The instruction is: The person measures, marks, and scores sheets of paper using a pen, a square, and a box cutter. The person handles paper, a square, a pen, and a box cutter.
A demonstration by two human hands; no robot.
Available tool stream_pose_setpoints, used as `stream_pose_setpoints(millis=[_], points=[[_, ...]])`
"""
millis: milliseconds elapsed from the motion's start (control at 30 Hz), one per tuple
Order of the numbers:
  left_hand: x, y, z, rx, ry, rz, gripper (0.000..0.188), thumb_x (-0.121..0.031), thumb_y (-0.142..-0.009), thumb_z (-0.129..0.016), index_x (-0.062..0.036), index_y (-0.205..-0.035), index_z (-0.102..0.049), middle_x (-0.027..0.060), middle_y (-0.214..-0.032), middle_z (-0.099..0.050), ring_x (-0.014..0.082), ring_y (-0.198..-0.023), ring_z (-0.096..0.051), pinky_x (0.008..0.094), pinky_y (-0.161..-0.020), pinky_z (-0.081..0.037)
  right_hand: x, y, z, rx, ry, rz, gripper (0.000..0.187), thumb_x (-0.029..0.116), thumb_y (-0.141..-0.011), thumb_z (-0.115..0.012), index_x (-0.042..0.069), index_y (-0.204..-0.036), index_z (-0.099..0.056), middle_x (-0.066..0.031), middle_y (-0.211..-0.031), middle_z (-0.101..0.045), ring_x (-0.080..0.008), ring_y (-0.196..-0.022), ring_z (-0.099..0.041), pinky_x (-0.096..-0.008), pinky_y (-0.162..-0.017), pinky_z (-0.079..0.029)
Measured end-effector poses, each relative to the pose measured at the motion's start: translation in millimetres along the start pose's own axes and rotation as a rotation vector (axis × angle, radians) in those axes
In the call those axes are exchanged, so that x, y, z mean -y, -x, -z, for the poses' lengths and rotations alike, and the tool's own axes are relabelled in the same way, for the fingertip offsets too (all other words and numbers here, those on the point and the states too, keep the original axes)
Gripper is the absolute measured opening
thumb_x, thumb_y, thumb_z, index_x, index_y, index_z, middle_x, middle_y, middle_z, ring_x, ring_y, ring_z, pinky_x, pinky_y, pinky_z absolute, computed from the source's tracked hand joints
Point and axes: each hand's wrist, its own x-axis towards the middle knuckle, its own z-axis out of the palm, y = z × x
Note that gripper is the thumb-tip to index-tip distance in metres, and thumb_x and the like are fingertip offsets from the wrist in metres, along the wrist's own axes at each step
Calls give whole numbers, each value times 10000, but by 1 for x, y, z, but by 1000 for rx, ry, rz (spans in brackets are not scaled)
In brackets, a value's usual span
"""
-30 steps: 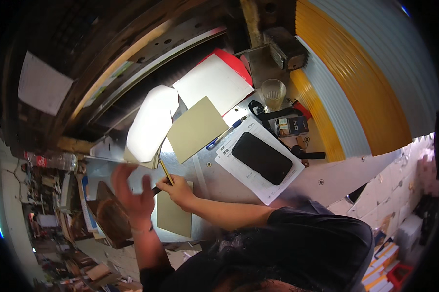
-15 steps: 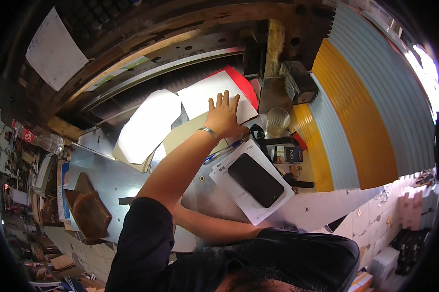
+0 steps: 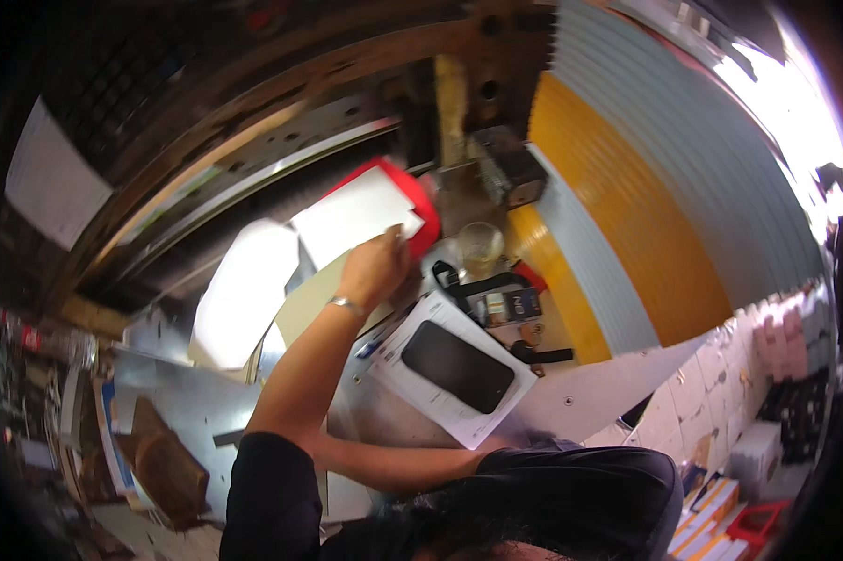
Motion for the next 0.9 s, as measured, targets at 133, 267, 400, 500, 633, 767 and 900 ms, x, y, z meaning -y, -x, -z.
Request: stream_pose_setpoints(millis=[133, 267, 400, 500, 633, 767, 900], points=[[8, -13, 2, -267, 255, 46, 560, -130, -971, -692, -106, -1523, -600, 194, -1020, -815, 417, -855, -790, 512, -812, -635, 4, 0, 0, 13, -2, 6, 131, 231, -1059, -689, 166, -987, -601, 45, -728, -487, -87, -560, -405, -295, -513, -347], [-5, -31, 26, -524, 547, 69, 563, -133, -961, -733, -90, -1510, -614, 173, -1035, -814, 276, -862, -821, 388, -774, -635, 3, 4, 3, -22, -12, 9, 147, 242, -1058, -696, 168, -982, -595, 45, -727, -486, -88, -557, -408, -295, -511, -354], [-23, -23, 91, -582, 723, 76, 550, -92, -978, -716, -24, -1511, -603, 124, -1069, -807, 161, -885, -783, 311, -817, -617, 7, 8, 3, -63, -10, 26, 164, 253, -1058, -704, 170, -977, -589, 44, -727, -485, -90, -555, -412, -296, -509, -360], [-41, 29, 154, -526, 620, 119, 558, -48, -987, -723, -30, -1530, -591, 75, -1074, -790, 117, -933, -761, 295, -854, -610, 22, 11, -6, -126, 26, 14, 193, 263, -1053, -721, 174, -967, -573, 45, -723, -476, -90, -541, -405, -294, -490, -352], [-44, 147, 216, -705, 482, -141, 554, 3, -948, -757, -34, -1487, -634, 61, -1074, -771, 126, -985, -739, 293, -930, -594, 33, 9, 3, -131, 65, 57, 225, 285, -1055, -738, 184, -961, -560, 57, -721, -467, -79, -515, -379, -285, -465, -333], [-44, 310, 251, -836, -239, -421, 383, -121, -744, -960, -67, -1089, -801, 94, -1048, -765, 316, -925, -756, 446, -849, -630, 52, 0, 13, -144, 5, 119, 174, 282, -1084, -714, 187, -1007, -590, 61, -724, -470, -76, -536, -402, -286, -474, -335], [-48, 443, 208, -684, -397, -139, 265, -114, -704, -873, -120, -967, -841, 31, -967, -709, 282, -965, -725, 464, -909, -607, 80, 0, 24, -141, -65, 338, 157, 286, -1101, -701, 192, -1019, -606, 63, -729, -463, -77, -556, -410, -278, -501, -338]])
